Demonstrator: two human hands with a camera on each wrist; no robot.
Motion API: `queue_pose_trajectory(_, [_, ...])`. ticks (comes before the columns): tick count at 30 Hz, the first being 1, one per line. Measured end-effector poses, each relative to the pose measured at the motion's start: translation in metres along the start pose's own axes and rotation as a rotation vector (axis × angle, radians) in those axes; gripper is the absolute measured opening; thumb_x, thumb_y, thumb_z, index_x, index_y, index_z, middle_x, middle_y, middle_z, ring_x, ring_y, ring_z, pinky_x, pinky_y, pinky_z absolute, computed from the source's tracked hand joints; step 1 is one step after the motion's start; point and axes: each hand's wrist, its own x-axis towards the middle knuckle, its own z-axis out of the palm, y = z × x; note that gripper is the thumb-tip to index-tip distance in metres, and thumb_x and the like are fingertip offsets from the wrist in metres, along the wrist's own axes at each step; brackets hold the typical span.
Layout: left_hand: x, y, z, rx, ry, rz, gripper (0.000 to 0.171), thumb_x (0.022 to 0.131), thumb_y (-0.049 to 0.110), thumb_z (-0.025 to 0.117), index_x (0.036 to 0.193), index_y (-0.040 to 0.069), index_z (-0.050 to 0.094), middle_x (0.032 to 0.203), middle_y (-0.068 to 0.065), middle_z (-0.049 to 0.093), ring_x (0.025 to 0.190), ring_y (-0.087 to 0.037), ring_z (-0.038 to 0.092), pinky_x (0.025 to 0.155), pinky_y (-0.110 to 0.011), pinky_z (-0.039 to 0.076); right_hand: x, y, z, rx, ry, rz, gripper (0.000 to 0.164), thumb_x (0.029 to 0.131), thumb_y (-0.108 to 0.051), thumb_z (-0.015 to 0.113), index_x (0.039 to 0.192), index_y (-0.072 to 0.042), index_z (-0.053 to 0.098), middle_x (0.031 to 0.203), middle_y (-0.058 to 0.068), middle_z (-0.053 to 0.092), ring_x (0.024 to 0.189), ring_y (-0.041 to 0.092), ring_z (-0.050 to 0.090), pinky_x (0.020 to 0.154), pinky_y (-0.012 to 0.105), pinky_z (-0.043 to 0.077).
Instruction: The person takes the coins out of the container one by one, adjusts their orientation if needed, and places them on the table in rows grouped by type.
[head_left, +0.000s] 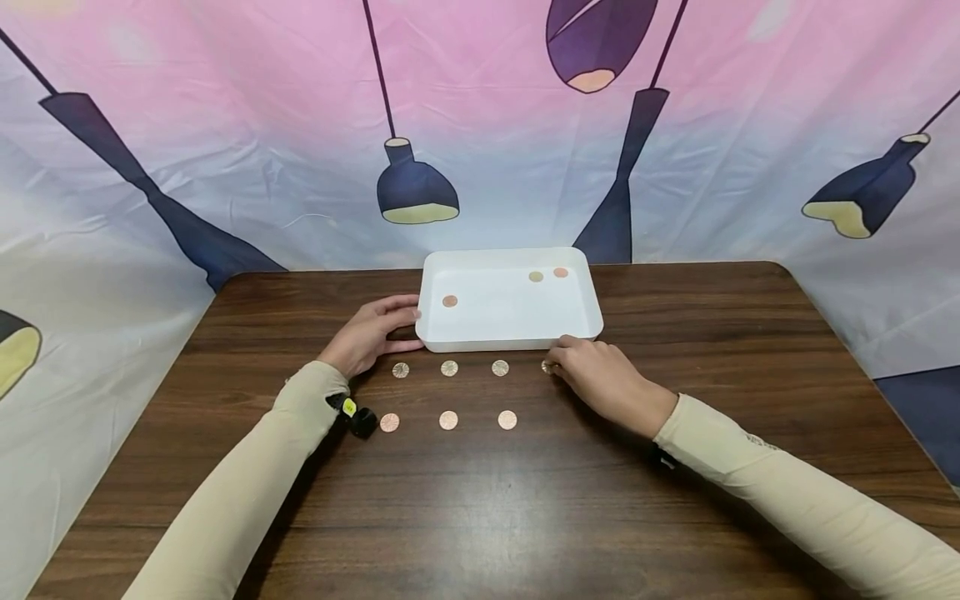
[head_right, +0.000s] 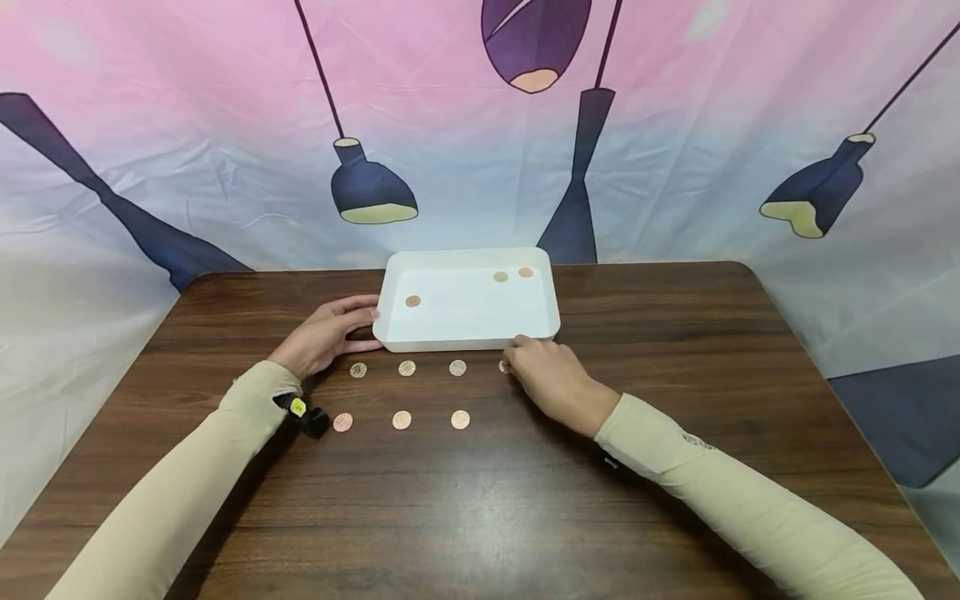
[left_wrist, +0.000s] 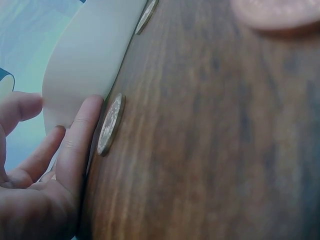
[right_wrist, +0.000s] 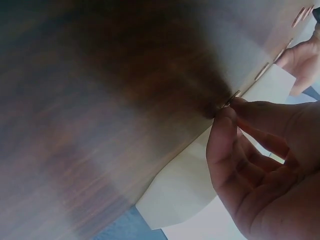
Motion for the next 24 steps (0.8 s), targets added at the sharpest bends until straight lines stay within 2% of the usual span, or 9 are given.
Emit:
queue_pose_trajectory(15, [0.001, 0.003, -0.001, -0.014, 0.003, -0.004, 0.060, 0.108, 0.020, 0.062, 0.163, 0.009, 0.039, 0.160, -0.015, 0.041, 0.138, -0.035, 0.052, 0.098, -0.040, 0.063, 0.000, 0.003, -0.001, -0.006, -0.006, 0.012, 0.006, 0.098, -0.011, 0.077, 0.104, -0.012, 0.079, 0.098, 0.001, 0.070, 0.078, 0.027, 0.074, 0.061, 0.046, 0.063])
queue_pose_trajectory(19, [0.001, 0.003, -0.001, -0.019, 0.002, -0.006, 0.060, 0.108, 0.019, 0.063, 0.162, 0.008, 0.039, 0.160, -0.016, 0.041, 0.138, -0.035, 0.052, 0.098, -0.040, 0.063, 0.000, 0.004, -0.004, 0.037, 0.020, 0.016, 0.003, 0.097, -0.011, 0.078, 0.098, -0.014, 0.077, 0.092, -0.002, 0.068, 0.075, 0.022, 0.072, 0.061, 0.045, 0.062])
queue_pose_trajectory(24, [0.000, 0.001, -0.001, -0.017, -0.003, -0.009, 0.060, 0.108, 0.019, 0.062, 0.163, 0.008, 0.039, 0.160, -0.016, 0.041, 0.138, -0.035, 0.052, 0.099, -0.040, 0.063, 0.005, 0.006, -0.017, 0.121, 0.059, 0.043, 0.007, 0.096, -0.009, 0.078, 0.092, -0.015, 0.078, 0.086, -0.005, 0.070, 0.076, 0.015, 0.067, 0.064, 0.043, 0.060])
